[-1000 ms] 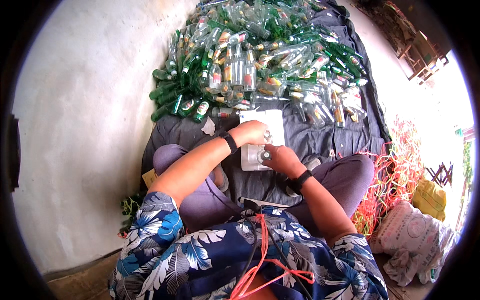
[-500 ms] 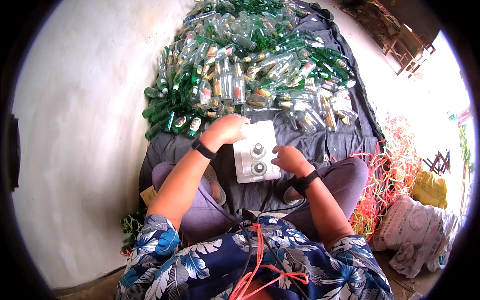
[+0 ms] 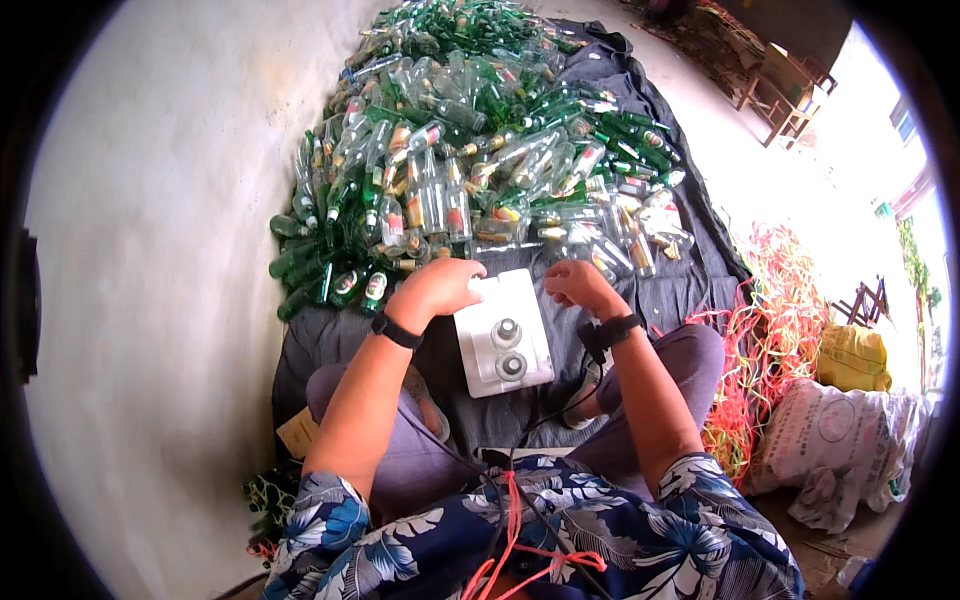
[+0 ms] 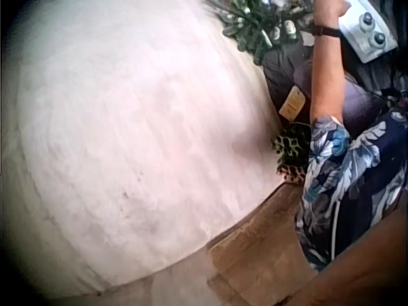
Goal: The person sits on the floor and ties green plastic bottles together using a yellow string. They arrange the bottles into a cluster and wrap the string around them to secure them. Later, they place the tied bottles into a white styrofoam box.
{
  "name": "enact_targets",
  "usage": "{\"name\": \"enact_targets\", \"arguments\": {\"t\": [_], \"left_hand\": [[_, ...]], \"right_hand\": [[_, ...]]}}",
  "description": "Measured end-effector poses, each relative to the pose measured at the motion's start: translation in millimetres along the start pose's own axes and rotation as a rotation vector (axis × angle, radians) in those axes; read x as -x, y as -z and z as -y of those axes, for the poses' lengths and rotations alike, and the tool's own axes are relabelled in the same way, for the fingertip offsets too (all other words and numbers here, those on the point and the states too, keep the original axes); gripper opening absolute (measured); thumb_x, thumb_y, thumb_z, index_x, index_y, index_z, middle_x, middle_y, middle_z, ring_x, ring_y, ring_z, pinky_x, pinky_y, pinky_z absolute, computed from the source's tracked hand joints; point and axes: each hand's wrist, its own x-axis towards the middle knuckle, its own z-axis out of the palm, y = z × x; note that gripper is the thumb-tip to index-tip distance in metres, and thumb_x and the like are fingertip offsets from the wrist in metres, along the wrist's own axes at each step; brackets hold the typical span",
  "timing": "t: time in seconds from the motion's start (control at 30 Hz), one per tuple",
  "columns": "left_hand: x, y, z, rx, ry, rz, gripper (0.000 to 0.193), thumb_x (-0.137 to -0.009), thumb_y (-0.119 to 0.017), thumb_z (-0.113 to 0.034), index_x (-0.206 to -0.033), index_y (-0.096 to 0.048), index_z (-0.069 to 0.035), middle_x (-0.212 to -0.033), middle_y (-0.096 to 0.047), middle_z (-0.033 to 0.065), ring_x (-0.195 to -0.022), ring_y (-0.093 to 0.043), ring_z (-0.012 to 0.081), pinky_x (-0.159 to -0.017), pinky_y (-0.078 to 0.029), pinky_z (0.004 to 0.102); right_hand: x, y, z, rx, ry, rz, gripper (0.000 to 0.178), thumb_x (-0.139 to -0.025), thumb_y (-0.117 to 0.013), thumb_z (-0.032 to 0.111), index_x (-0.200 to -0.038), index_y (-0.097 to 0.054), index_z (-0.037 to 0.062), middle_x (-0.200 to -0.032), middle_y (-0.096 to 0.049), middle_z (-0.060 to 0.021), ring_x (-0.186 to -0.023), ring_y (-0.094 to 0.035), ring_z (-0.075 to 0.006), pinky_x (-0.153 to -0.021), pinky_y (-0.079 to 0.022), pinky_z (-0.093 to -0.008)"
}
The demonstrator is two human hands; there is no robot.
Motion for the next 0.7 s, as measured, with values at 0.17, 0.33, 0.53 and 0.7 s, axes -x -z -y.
{"name": "enact_targets", "arguments": {"t": [0.17,0.33,0.53,0.7], "left_hand": [[-0.3,3.9,1.7,0.001,0.001,0.005,0.046,-0.086,-0.075,-0.026,-0.126,-0.068,-0.004,-0.119,-0.072,0.0209,-0.112,-0.067,0.0384,-0.098,-0.053,0.0463],[-3.5,-1.0,8.1,0.000,-0.016,-0.017,0.043,-0.087,-0.075,-0.026,-0.124,-0.068,-0.004,-0.116,-0.072,0.0210,-0.111,-0.067,0.0384,-0.097,-0.053,0.0468],[0.6,13.5,1.2,-0.009,0.042,-0.019,0.043,-0.087,-0.074,-0.026,-0.125,-0.067,-0.006,-0.114,-0.073,0.0205,-0.110,-0.067,0.0388,-0.095,-0.053,0.0481],[-6.8,21.5,-2.9,-0.024,0.077,-0.014,0.042,-0.088,-0.073,-0.027,-0.125,-0.067,-0.008,-0.108,-0.073,0.0196,-0.106,-0.068,0.0396,-0.092,-0.054,0.0499]], "right_hand": [[-43.0,20.5,11.6,-0.180,-0.067,-0.027,0.018,-0.094,-0.069,0.020,-0.099,-0.073,0.0033,-0.085,-0.070,-0.0029,-0.068,-0.063,-0.0101,-0.059,-0.051,-0.0248],[-106.9,43.3,-10.3,-0.248,-0.063,-0.050,0.016,-0.093,-0.068,0.018,-0.090,-0.070,0.0023,-0.076,-0.066,-0.0040,-0.059,-0.059,-0.0115,-0.052,-0.047,-0.0265],[-194.2,57.7,-37.6,-0.379,-0.244,-0.120,0.025,-0.097,-0.067,0.020,-0.079,-0.067,0.0031,-0.065,-0.061,-0.0041,-0.049,-0.055,-0.0149,-0.042,-0.039,-0.0310],[-262.6,95.9,-60.1,-0.358,-0.219,-0.172,0.027,-0.094,-0.066,0.015,-0.070,-0.061,0.0038,-0.061,-0.058,-0.0058,-0.041,-0.048,-0.0151,-0.038,-0.034,-0.0320]]}}
